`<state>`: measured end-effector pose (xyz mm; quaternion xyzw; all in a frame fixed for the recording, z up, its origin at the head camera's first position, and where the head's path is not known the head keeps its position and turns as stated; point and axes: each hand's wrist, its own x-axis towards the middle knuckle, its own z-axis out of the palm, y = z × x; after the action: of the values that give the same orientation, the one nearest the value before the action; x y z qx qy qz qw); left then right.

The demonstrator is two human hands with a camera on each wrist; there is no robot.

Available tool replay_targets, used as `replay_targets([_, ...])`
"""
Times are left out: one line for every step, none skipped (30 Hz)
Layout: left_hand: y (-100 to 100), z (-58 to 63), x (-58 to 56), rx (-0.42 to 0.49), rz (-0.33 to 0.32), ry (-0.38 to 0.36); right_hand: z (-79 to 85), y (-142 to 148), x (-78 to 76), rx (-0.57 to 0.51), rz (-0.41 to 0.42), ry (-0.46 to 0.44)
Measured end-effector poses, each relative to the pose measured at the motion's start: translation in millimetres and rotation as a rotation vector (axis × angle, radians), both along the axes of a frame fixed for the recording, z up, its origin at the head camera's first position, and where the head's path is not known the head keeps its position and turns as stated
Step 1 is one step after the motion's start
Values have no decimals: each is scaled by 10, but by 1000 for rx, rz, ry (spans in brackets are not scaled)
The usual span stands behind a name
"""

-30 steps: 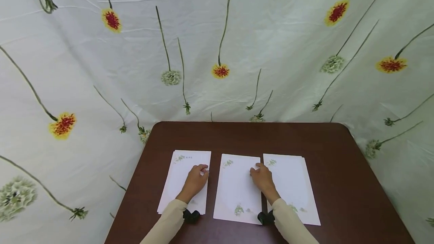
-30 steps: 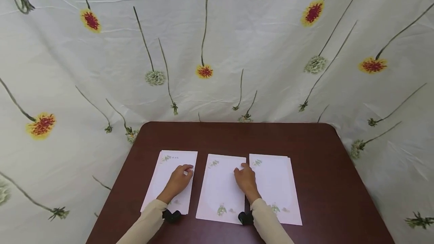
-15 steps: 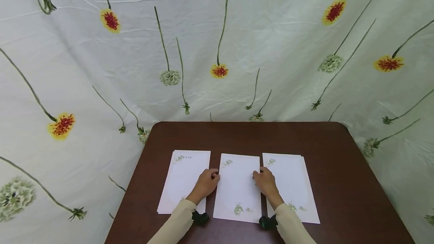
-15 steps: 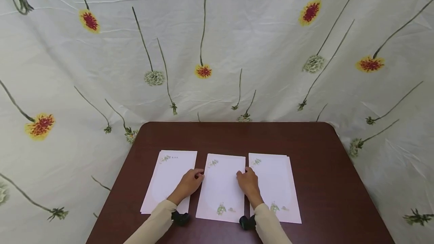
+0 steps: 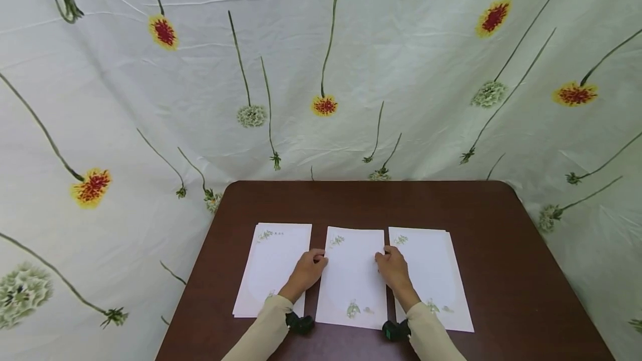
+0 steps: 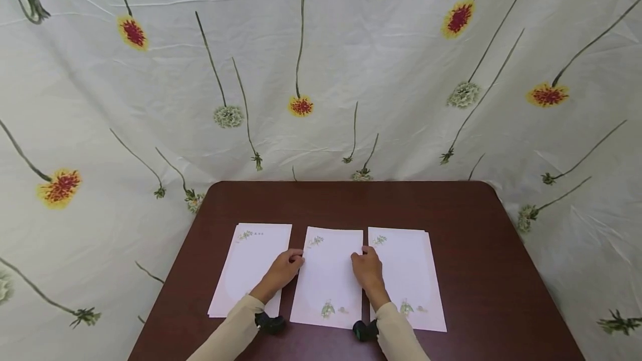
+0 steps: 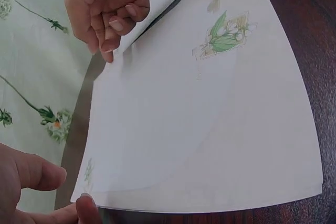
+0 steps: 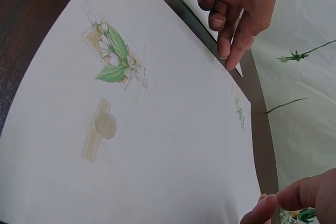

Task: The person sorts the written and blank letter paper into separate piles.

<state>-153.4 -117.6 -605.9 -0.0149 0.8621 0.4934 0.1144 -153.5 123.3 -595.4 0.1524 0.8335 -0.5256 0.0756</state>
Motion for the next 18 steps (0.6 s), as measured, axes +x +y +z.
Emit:
replay_targets([1,0,2,12,1,6,-5,2,-3,7,-8,4])
replay_targets([2,3,6,23,0,13,-11,4,-8,14,-14,15])
replay_targets([3,3,8,30,2,11,-14,5,-10,20,-19,33])
replay_targets([5,7,12,32,1,19,-15,8,-11,27,-23,50])
replay_targets([8,9,17,32,1,22,-15,10,-8,33,-25,66])
replay_targets([10,10,23,31,0,20,-15,11,-6,35,-25,80])
replay_targets([13,10,28,24,1,16,-15,13,-6,38,-25,97])
replay_targets([16,7,32,17,2,13,-18,14,-4,39,-24,103])
replay_targets([19,5,36,12,6,10,-20,14,0,41,-23,103])
replay_targets([22,2,39,4,7,16,-21,13,5,44,-19,96])
replay_targets([26,-6,39,-4,10,20,-24,12,9,49,-14,92])
replay_targets([29,-8,39,-12,13,34,-26,10,10,52,-10,91])
replay_targets([34,-13,39,-21,16,47,-31,8,14,57,-7,90])
replay_targets([40,-17,38,-30,21,63,-36,5,18,62,-5,88])
replay_targets([46,-19,36,-35,27,77,-40,2,21,67,-1,94])
replay_targets([53,-24,36,-43,34,93,-47,0,22,72,1,100])
replay_targets([60,-29,33,-50,43,99,-56,-2,22,76,3,109])
replay_targets([67,-29,32,-53,52,105,-63,-5,23,77,2,116])
